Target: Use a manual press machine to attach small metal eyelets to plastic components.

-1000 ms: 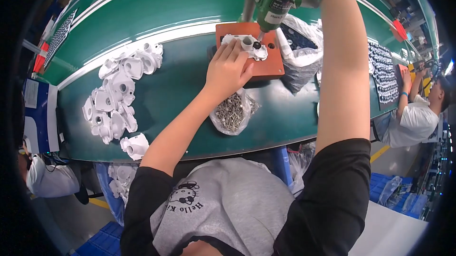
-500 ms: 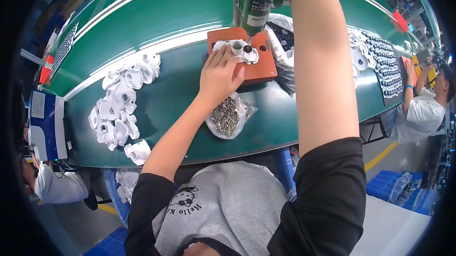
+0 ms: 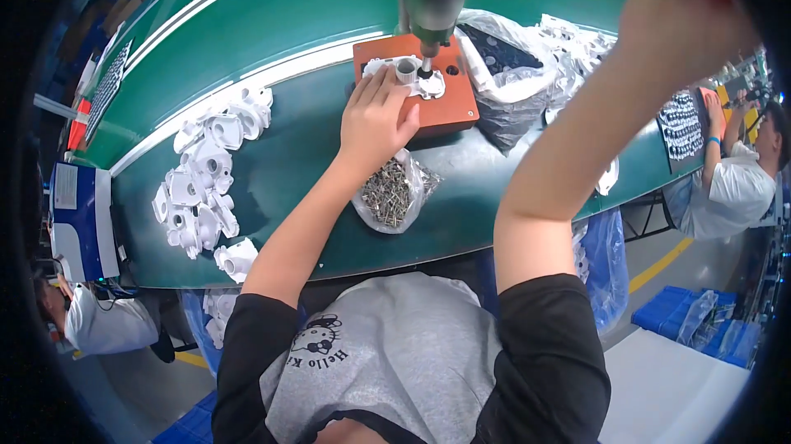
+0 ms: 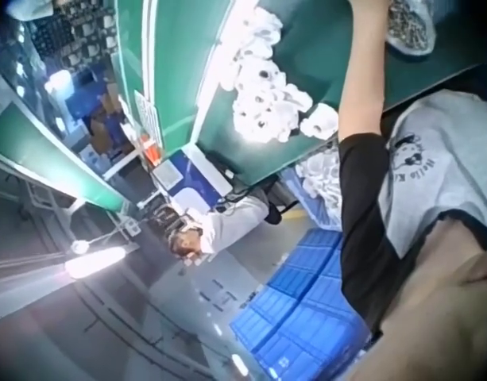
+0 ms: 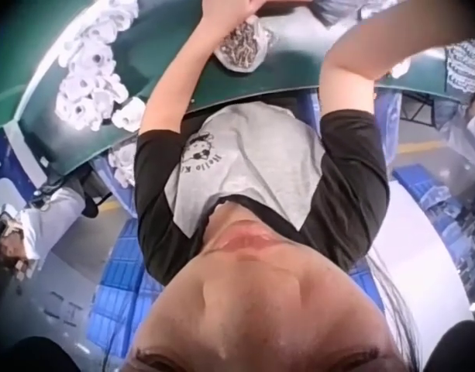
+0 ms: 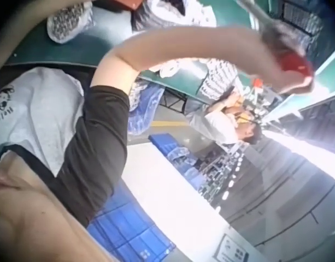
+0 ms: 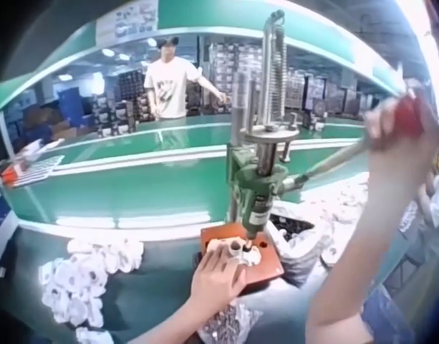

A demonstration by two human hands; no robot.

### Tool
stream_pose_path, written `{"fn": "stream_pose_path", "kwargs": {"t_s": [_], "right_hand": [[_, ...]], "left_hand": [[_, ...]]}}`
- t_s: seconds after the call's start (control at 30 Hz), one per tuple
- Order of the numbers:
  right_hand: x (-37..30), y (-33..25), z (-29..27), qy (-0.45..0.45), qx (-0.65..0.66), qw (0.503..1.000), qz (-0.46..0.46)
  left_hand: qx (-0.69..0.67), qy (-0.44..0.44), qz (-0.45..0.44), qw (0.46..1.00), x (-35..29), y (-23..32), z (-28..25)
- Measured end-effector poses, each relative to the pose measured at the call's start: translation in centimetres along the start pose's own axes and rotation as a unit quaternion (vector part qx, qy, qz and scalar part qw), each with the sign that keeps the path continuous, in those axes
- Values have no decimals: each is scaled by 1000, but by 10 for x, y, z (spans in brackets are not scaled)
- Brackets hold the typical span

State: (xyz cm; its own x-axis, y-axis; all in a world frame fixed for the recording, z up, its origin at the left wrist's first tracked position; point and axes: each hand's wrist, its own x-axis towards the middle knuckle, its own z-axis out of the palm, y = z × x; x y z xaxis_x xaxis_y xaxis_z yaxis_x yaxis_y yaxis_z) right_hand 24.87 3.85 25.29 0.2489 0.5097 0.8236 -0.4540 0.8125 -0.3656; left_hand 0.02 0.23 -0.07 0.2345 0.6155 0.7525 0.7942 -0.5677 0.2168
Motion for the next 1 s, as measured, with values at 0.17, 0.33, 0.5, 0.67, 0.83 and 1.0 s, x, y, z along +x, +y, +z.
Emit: {"fn": "stream_pose_path", "kwargs": {"t_s": [0.17, 0.33, 0.5, 0.67, 0.83, 1.0], "right_hand": [[-105, -28, -40, -75, 6, 996, 38], [-183, -26, -51, -51, -81, 992, 78], [-218, -20, -64, -37, -110, 989, 89], [-212, -30, -67, -38, -166, 981, 96], [-143, -27, -57, -64, 29, 996, 62], [-57, 28, 33, 105, -15, 994, 16]], "left_hand": [[-5, -4, -1, 1000, 0, -1, 3], [13, -14, -14, 1000, -4, -5, -4], [-6, -4, 0, 1000, -1, -3, -2], [-23, 21, 0, 1000, -4, -2, 0], [-17, 34, -6, 999, -6, -5, -4], [-25, 28, -4, 999, -6, -4, -3]]}}
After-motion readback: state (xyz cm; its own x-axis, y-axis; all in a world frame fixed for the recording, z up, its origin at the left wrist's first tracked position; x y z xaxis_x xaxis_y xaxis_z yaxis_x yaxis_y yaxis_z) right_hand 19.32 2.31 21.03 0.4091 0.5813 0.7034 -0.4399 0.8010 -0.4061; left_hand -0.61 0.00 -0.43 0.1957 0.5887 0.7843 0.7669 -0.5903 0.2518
